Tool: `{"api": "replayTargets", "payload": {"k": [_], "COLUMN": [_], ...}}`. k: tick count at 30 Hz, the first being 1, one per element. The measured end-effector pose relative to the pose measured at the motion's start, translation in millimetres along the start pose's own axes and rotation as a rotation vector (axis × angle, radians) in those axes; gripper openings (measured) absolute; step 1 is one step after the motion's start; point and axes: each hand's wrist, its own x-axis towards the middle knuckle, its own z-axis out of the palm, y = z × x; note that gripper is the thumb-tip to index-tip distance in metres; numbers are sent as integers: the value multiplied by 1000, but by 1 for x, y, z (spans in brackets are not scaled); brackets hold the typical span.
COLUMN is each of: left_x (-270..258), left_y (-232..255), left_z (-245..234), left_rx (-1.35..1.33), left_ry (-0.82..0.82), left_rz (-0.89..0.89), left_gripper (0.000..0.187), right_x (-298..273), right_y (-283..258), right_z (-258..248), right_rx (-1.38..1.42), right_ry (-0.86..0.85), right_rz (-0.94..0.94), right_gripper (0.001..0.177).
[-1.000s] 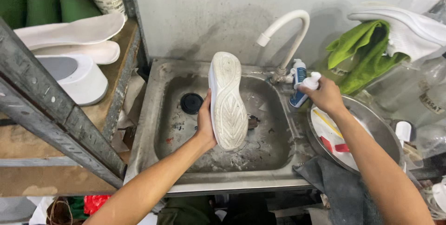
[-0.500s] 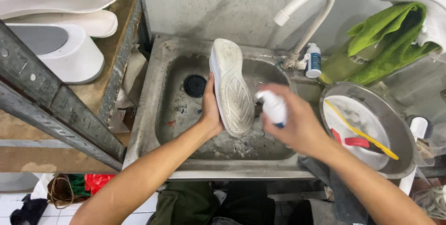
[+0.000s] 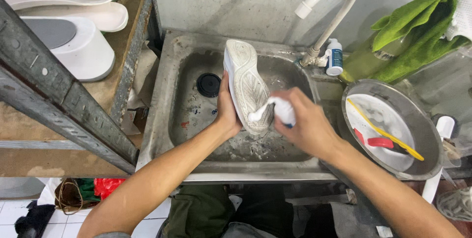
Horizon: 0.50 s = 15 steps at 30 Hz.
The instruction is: The person scrubs a white sneaker in a sink using a yellow brush and a grey cloth. They apply cleaning solution, scrub the sole and upper, and wipe the shoe repeatedly.
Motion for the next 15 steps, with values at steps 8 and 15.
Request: {"api": "replayTargets", "payload": {"k": [8,15], "left_x": [-10,-7], "left_y": [0,-1], "left_z": [2,2], "left_rx": [-4,-8], "left_ry": [-21,-7], "left_rz": [11,23], "left_gripper": [76,72], "right_x": [23,28], "right_y": [52,143], "right_z": [-22,-37], "right_rx": [146,-4], "right_ry": [230,228], "right_rz": [161,637], "right_gripper": [67,84]}}
